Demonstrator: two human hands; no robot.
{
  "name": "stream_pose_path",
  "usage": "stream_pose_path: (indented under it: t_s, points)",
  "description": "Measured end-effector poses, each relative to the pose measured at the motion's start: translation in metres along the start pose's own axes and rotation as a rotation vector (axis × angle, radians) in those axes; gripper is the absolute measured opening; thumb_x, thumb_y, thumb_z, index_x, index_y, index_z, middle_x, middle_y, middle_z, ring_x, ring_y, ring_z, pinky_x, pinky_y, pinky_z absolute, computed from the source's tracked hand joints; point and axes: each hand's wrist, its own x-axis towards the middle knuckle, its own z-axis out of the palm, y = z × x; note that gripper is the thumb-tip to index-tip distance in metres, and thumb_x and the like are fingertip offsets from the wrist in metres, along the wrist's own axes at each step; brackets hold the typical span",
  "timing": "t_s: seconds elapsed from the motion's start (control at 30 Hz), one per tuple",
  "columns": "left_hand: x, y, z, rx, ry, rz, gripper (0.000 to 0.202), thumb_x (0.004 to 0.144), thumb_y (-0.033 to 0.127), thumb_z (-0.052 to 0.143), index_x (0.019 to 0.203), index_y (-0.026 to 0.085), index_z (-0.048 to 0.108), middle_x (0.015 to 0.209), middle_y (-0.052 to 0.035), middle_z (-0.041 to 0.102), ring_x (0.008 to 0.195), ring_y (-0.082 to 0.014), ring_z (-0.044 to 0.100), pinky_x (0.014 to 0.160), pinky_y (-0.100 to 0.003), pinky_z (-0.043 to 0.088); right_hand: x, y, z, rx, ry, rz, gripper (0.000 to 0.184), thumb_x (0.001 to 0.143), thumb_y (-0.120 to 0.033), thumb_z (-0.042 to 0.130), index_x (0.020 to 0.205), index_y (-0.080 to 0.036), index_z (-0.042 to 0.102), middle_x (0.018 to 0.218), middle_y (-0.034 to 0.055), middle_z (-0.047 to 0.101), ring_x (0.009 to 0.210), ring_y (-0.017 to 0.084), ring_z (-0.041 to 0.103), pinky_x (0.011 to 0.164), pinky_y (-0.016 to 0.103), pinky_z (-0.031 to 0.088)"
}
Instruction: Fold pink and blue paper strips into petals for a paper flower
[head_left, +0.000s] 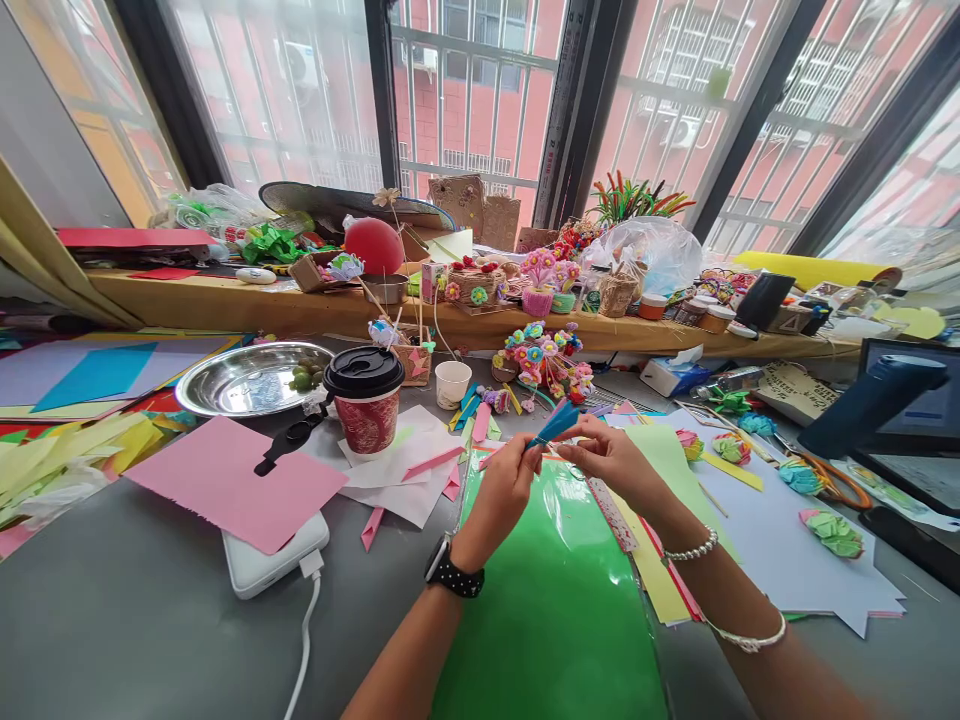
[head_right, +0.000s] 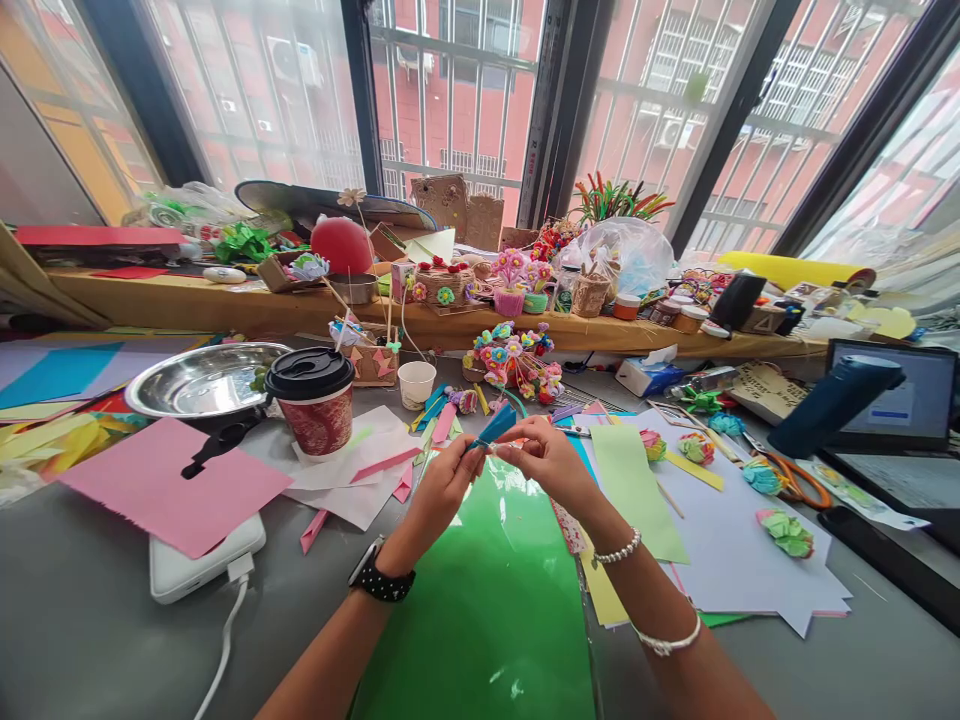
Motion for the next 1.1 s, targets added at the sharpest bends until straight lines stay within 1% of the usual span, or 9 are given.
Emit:
stream_pose_path:
  t_s: [0.07, 0.17, 0.33, 0.47, 0.63, 0.73, 0.83, 0.97, 1.1]
  points:
    - [0.001, 0.0, -0.001, -0.119, -0.01, -0.053, 0.023, 0.084, 0.033, 0.033, 0.069, 0.018, 0.043, 0.059, 0.0037, 0.04, 0.054, -0.0092, 0.037, 0.052, -0.022, 0.029, -0.001, -0.003, -0.004, -0.05, -0.022, -0.006, 0.026, 0.069, -0.041, 0.058, 0.069, -0.015, 0.058, 0.074, 0.0005, 0.048, 0.051, 0.007, 0.038, 0.044, 0.022, 0.028]
    - [0.002, 0.004, 0.0, -0.279, -0.038, -0.121, 0.026, 0.083, 0.036, 0.034, 0.065, 0.018, 0.041, 0.055, 0.0048, 0.035, 0.05, -0.0079, 0.032, 0.048, -0.022, 0.026, -0.003, -0.007, -0.007, -0.071, -0.06, 0.0, 0.026, 0.071, -0.04, 0.057, 0.063, -0.015, 0.056, 0.065, -0.0009, 0.049, 0.053, 0.008, 0.039, 0.047, 0.022, 0.029]
    - [0.001, 0.012, 0.0, -0.5, -0.076, -0.21, 0.028, 0.079, 0.04, 0.039, 0.065, 0.017, 0.043, 0.053, 0.0053, 0.035, 0.047, -0.0066, 0.029, 0.045, -0.022, 0.021, -0.006, -0.007, -0.008, -0.031, -0.084, 0.075, 0.026, 0.071, -0.04, 0.057, 0.064, -0.015, 0.054, 0.055, -0.0038, 0.045, 0.048, 0.007, 0.037, 0.044, 0.021, 0.026]
    - [0.001, 0.01, 0.0, -0.694, -0.148, -0.278, 0.03, 0.076, 0.044, 0.045, 0.068, 0.015, 0.045, 0.052, 0.0059, 0.033, 0.045, -0.0051, 0.026, 0.043, -0.022, 0.016, -0.006, -0.004, -0.009, 0.009, -0.098, 0.102, 0.027, 0.069, -0.042, 0.059, 0.064, -0.015, 0.053, 0.052, -0.0048, 0.044, 0.046, 0.006, 0.034, 0.043, 0.021, 0.024]
    - [0.001, 0.009, -0.003, -0.868, -0.251, -0.304, 0.03, 0.076, 0.041, 0.047, 0.066, 0.014, 0.044, 0.051, 0.0068, 0.029, 0.043, -0.0031, 0.021, 0.043, -0.021, 0.011, -0.006, -0.005, -0.009, 0.027, -0.127, 0.106, 0.027, 0.069, -0.041, 0.06, 0.065, -0.015, 0.053, 0.052, -0.0047, 0.046, 0.045, 0.005, 0.034, 0.042, 0.02, 0.023]
    - [0.001, 0.009, -0.005, -0.949, -0.304, -0.33, 0.028, 0.076, 0.039, 0.049, 0.066, 0.013, 0.045, 0.049, 0.0071, 0.028, 0.042, -0.0027, 0.021, 0.042, -0.02, 0.011, -0.007, -0.006, -0.009, 0.037, -0.148, 0.118, 0.028, 0.069, -0.041, 0.06, 0.065, -0.014, 0.054, 0.051, -0.0044, 0.047, 0.045, 0.005, 0.035, 0.041, 0.019, 0.024]
    - [0.001, 0.009, -0.007, -1.038, -0.384, -0.351, 0.026, 0.075, 0.036, 0.051, 0.066, 0.012, 0.046, 0.048, 0.0073, 0.028, 0.041, -0.0023, 0.021, 0.041, -0.019, 0.011, -0.007, -0.007, -0.009, 0.036, -0.17, 0.123, 0.028, 0.068, -0.041, 0.06, 0.065, -0.014, 0.056, 0.051, -0.0039, 0.047, 0.045, 0.005, 0.036, 0.04, 0.019, 0.025]
    - [-0.001, 0.009, -0.01, -1.124, -0.545, -0.407, 0.027, 0.073, 0.036, 0.054, 0.063, 0.012, 0.047, 0.045, 0.0076, 0.026, 0.039, -0.0023, 0.019, 0.039, -0.018, 0.012, -0.007, -0.004, -0.01, 0.008, -0.207, 0.1, 0.027, 0.066, -0.04, 0.062, 0.063, -0.014, 0.057, 0.05, -0.0037, 0.048, 0.045, 0.006, 0.04, 0.041, 0.019, 0.03]
    - [-0.003, 0.009, -0.012, -1.179, -0.707, -0.45, 0.028, 0.074, 0.035, 0.052, 0.059, 0.012, 0.046, 0.043, 0.0077, 0.023, 0.037, -0.0024, 0.018, 0.036, -0.017, 0.013, -0.005, -0.002, -0.01, 0.049, -0.252, 0.037, 0.022, 0.063, -0.035, 0.066, 0.062, -0.015, 0.058, 0.052, -0.0039, 0.048, 0.046, 0.007, 0.043, 0.043, 0.02, 0.035]
